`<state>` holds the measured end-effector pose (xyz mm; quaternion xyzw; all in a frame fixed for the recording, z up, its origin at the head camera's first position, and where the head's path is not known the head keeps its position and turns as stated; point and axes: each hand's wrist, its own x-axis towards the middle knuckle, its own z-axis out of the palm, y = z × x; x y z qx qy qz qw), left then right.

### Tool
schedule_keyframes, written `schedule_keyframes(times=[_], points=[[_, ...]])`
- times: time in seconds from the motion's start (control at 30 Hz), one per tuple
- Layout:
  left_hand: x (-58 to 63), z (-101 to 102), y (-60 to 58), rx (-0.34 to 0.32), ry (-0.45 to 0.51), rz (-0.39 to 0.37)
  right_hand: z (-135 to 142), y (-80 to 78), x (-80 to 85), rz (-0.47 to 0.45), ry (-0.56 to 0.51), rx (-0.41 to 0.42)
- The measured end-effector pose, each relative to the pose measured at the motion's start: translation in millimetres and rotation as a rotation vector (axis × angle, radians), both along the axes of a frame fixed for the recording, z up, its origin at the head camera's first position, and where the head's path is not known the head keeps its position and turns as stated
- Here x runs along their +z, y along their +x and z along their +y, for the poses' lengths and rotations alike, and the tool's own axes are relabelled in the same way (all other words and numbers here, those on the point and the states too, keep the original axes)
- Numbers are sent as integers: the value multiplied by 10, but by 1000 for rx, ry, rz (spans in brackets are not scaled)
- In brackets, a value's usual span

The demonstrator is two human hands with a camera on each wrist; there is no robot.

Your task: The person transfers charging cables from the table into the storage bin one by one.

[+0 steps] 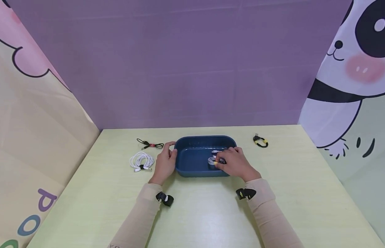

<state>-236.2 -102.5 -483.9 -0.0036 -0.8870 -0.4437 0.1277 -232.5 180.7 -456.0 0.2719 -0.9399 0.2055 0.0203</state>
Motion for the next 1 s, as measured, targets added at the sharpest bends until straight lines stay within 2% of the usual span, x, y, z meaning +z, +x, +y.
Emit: schedule_keyframes(times=[0.43, 1.0], points=[[9, -3, -6, -3, -3, 7, -5, -10, -1, -14, 59, -18], [4, -9, -22, -7, 2, -5, -14, -15, -24, 8, 82, -32]])
